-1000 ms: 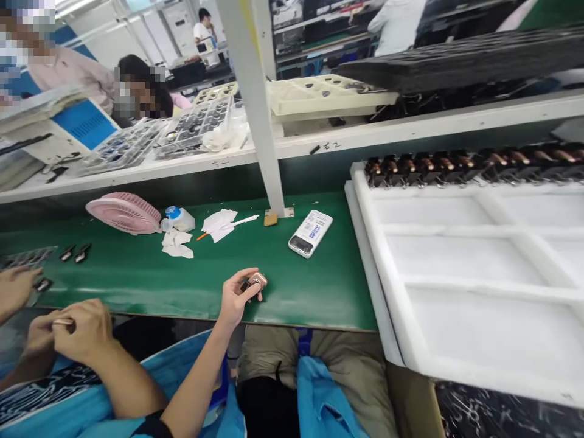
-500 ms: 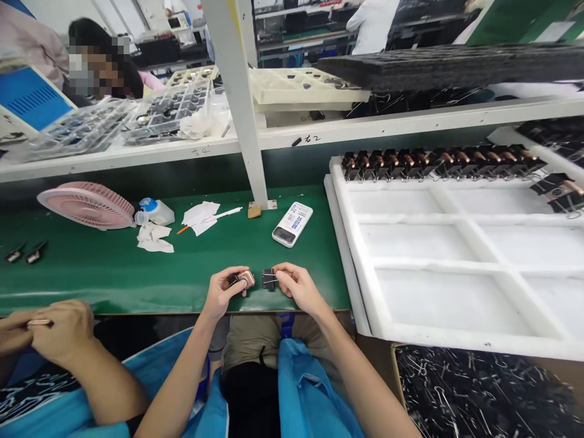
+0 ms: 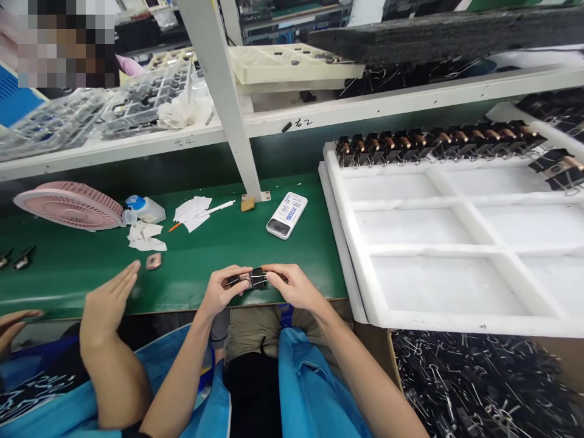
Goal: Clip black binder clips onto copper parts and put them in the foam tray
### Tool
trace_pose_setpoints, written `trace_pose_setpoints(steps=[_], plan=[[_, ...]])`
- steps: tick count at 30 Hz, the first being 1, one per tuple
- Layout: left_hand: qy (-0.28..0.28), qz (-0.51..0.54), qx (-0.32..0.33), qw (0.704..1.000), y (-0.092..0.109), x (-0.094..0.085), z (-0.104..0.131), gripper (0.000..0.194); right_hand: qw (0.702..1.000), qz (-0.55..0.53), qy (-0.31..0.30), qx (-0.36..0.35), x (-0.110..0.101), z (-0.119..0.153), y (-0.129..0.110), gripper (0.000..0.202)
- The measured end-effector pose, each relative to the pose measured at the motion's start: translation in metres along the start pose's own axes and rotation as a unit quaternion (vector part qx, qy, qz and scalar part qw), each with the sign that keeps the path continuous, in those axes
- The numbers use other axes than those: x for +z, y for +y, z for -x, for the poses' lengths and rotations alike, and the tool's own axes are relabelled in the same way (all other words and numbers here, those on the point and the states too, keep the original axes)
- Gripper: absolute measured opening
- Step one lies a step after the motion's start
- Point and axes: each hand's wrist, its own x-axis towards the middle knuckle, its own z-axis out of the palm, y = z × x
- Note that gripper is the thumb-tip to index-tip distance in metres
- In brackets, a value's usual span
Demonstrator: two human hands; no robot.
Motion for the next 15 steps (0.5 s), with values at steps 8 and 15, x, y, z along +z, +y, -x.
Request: trace_pose_setpoints(steps=[8,15], plan=[[0.004,-0.023,-0.011,1.000,0.002,-0.002,0.002,0.036,0.999,0.019,0.024,0.016,0.010,0.002,-0.010,0.042],[0.194,0.200,0.008,0.960,-0.007,-0.012,-0.016,0.053,0.975,0.070,0.209,-0.020,-0.021,0.067,-0.097,0.032]])
